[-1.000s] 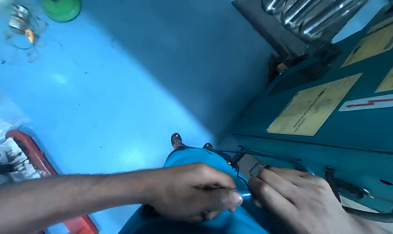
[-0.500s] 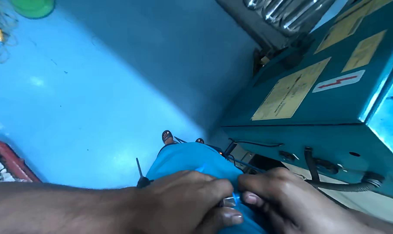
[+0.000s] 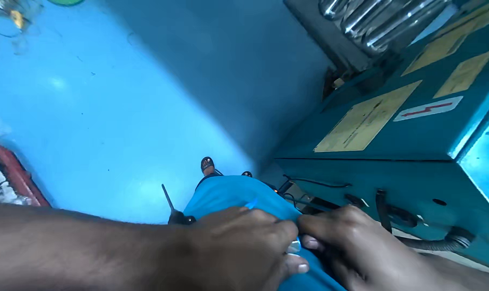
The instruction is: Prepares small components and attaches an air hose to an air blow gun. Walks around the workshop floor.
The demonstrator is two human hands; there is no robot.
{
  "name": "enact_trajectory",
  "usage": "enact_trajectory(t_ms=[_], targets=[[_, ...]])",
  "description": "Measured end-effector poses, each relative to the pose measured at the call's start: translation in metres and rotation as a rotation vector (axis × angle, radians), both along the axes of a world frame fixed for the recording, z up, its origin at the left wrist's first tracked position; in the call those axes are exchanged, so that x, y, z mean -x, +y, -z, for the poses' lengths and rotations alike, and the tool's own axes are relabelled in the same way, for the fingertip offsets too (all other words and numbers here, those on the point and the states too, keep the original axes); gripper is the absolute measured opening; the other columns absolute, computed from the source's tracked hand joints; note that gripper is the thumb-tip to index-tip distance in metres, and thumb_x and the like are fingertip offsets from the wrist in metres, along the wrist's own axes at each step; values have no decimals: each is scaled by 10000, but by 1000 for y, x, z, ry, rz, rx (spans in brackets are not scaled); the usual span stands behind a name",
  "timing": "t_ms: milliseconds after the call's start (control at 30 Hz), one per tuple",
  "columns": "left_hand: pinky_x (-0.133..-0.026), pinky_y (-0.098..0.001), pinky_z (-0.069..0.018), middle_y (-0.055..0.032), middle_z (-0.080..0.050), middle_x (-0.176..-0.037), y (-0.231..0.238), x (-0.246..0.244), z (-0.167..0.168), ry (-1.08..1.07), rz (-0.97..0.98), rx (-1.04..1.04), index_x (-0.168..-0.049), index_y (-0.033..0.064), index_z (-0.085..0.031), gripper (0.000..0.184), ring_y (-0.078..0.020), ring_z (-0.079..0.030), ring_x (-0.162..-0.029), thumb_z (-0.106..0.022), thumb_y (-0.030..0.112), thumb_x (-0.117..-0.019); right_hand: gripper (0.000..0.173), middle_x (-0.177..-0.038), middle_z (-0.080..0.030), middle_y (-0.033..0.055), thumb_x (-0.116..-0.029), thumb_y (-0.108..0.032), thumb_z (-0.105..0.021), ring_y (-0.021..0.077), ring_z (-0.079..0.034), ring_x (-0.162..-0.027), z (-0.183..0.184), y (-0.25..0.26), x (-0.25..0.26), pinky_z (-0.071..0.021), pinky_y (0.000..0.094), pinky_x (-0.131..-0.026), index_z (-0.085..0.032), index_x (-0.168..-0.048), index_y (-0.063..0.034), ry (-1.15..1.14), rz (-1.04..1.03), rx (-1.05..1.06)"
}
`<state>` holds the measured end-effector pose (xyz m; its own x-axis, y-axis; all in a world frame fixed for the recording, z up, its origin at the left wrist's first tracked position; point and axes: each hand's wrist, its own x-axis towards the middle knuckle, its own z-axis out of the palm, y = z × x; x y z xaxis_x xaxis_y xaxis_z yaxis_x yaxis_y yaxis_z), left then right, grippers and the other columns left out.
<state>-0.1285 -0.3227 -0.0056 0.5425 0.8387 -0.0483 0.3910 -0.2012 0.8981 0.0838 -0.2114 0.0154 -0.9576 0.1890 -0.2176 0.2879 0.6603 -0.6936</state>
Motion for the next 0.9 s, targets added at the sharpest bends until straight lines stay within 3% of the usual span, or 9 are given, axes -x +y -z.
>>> enact_trajectory(t_ms=[67, 133, 267, 333, 500, 600, 667, 800, 900], targets=[[-544, -347, -499, -58, -595, -771, -1, -1, -2, 25, 10, 7, -1003, 63, -621, 373, -199, -622, -668, -413, 360, -1092, 251, -571, -474, -44, -978, -207, -500, 63, -473, -503, -10, 0, 5, -356, 277, -449, -599, -760, -130, -201, 70, 217], [-539, -320, -483, -40, -570, -738, -1, -2, -1, -23, -2, 57, -994, 64, -616, 353, -166, -589, -636, -434, 351, -1087, 259, -587, -482, -53, -989, -211, -498, 46, -472, -521, -12, 1, 7, -358, 267, -468, -614, -774, -128, -260, 95, 288], [-522, -189, -405, 11, -535, -675, 2, 1, 3, -228, -82, 154, -940, 46, -637, 339, -33, -508, -588, -501, 326, -1073, 226, -575, -450, -52, -972, -198, -468, 52, -444, -482, 1, 6, 5, -328, 239, -417, -560, -772, -149, 115, -61, -33], [-540, -170, -415, 8, -565, -696, 4, 3, 7, -314, -65, 165, -960, 29, -663, 326, -10, -518, -608, -515, 297, -1073, 227, -576, -454, -37, -987, -186, -450, 85, -452, -480, 4, 11, 6, -324, 256, -418, -546, -785, -149, 232, -153, -176], [-606, -167, -462, 9, -612, -781, 14, 12, 14, -325, -39, 184, -1024, 36, -669, 326, 1, -559, -686, -498, 308, -1081, 211, -592, -457, -52, -975, -183, -447, 81, -467, -491, 2, 19, 17, -343, 254, -419, -560, -798, -156, 206, -198, -279], [-588, -189, -450, 11, -583, -748, 22, 22, 11, -199, -85, 159, -1007, 51, -650, 347, -16, -552, -669, -510, 362, -1067, 271, -682, -504, -59, -1058, -263, -416, 45, -505, -575, -1, 37, 24, -405, 215, -480, -597, -892, -148, 142, -189, -170], [-631, -177, -489, 20, -628, -801, 27, 31, 8, -212, -91, 204, -1052, 60, -664, 312, 5, -588, -723, -586, 361, -1030, 326, -785, -559, -27, -1104, -353, -416, 57, -552, -668, -5, 44, 22, -475, 206, -570, -627, -1012, -121, 149, -155, -190], [-738, -153, -520, -6, -671, -978, 31, 49, 9, -390, -19, 390, -1226, 25, -619, 351, 20, -610, -848, -648, 288, -996, 165, -886, -588, 55, -1074, -214, -511, 178, -592, -793, 2, 51, 8, -505, 293, -688, -622, -1139, -110, 290, -105, -369], [-641, -198, -567, -5, -657, -891, 33, 55, 3, -281, 15, 550, -1277, 73, -551, 343, -13, -642, -714, -600, 312, -1036, 156, -879, -582, 75, -1067, -154, -515, 218, -575, -775, 8, 54, 4, -490, 336, -680, -597, -1181, -87, 377, -121, -492]])
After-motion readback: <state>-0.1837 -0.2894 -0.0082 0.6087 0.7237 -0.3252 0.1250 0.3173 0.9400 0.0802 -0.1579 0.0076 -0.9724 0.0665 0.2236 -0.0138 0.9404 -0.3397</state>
